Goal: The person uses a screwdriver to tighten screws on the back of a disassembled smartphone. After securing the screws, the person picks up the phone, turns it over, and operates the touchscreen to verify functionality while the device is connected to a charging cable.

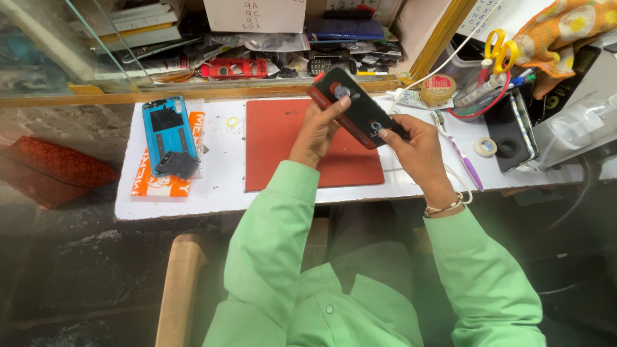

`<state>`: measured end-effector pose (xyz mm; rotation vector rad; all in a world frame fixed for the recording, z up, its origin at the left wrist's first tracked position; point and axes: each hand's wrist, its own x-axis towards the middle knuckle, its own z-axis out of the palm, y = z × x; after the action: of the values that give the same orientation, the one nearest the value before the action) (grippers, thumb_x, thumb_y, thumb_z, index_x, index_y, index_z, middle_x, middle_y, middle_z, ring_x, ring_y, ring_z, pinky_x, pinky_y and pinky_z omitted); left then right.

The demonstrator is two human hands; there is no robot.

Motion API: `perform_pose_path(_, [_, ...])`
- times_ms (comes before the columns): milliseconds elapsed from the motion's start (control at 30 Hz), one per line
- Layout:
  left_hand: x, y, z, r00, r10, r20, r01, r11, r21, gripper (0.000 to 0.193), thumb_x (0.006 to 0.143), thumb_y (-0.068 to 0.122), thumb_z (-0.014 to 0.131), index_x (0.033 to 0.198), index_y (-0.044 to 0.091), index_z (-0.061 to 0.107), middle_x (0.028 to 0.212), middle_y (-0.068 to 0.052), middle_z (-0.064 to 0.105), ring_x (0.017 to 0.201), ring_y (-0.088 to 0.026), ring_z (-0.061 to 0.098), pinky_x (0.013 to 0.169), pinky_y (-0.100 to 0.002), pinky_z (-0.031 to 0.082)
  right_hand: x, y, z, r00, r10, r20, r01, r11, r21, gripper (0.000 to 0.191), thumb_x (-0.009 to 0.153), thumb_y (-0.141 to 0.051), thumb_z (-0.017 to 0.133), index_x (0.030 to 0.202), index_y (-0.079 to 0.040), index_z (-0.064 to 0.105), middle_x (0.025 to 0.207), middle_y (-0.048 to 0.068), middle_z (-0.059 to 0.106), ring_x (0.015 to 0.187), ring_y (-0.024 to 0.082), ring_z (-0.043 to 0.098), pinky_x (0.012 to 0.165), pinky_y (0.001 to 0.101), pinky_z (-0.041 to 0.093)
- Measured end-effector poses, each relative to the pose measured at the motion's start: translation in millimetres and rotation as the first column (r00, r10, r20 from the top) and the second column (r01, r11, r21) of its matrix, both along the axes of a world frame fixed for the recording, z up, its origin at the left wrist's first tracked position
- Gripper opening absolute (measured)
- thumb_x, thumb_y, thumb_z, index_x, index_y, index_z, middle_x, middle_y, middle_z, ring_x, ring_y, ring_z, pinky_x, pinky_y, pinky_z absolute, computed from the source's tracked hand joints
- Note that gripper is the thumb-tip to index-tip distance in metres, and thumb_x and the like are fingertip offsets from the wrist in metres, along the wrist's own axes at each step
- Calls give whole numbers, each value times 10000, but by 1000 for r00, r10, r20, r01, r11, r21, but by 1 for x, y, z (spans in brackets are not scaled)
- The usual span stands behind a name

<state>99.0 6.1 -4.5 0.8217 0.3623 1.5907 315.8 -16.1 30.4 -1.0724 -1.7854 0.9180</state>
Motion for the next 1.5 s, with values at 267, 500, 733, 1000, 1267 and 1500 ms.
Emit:
perform_pose_path(267, [-51, -47, -2, 799, 391, -457, -248, 906, 343, 442, 804, -41, 877, 1194, 72, 702, 1204, -22, 699, 1130, -145, 656, 1020, -326, 556, -2, -37, 22, 951, -105, 292, -75, 835, 545, 194, 925, -26, 742, 1113, 7, 709, 1010, 163, 731, 906, 316, 711, 748, 377, 536])
perform_pose_path(500, [-58, -69, -2, 729, 366, -579, -211, 924, 320, 244, 805, -92, 835, 998, 36, 761, 1022, -54, 741, 995, -141, 701, 915, -276, 593, -15, -46, 18, 928, -111, 356, -118, 819, 561, 180, 912, -2, 731, 1090, 4, 707, 982, 159, 721, 904, 356, 688, 780, 425, 543])
perform_pose_path(733, [-56, -69, -6, 801, 288, -524, -143, 943, 300, 208, 814, -122, 806, 954, 20, 748, 1000, -59, 740, 970, -137, 706, 886, -278, 607, -13, -47, 25, 910, -32, 413, -179, 868, 463, 219, 882, -46, 767, 1092, -3, 723, 987, 148, 739, 877, 330, 705, 764, 395, 549])
perform_pose_path(1000, [-56, -70, -8, 813, 259, -522, -124, 952, 279, 236, 801, -173, 760, 949, 11, 746, 981, -63, 740, 933, -133, 700, 858, -271, 598, -29, -28, 51, 955, 171, 242, -182, 983, 23, 165, 918, -150, 740, 1020, -28, 782, 886, 55, 786, 798, 118, 701, 731, 285, 566])
perform_pose_path(1267, [-54, -70, -6, 820, 248, -515, -118, 955, 272, 205, 811, -132, 790, 947, 16, 748, 956, -60, 740, 910, -134, 702, 839, -271, 596, -39, -12, 63, 905, 295, 307, -302, 953, -27, 128, 852, -103, 749, 937, -20, 797, 842, 51, 776, 769, 110, 706, 735, 275, 565])
perform_pose_path(1500, [-54, -69, -4, 800, 276, -533, -133, 947, 291, 187, 820, -108, 803, 940, 23, 745, 954, -53, 741, 926, -135, 701, 862, -277, 592, -40, -3, 60, 902, 351, 253, -338, 936, -96, 121, 851, -111, 760, 915, -14, 793, 788, 35, 758, 731, 87, 666, 704, 261, 547])
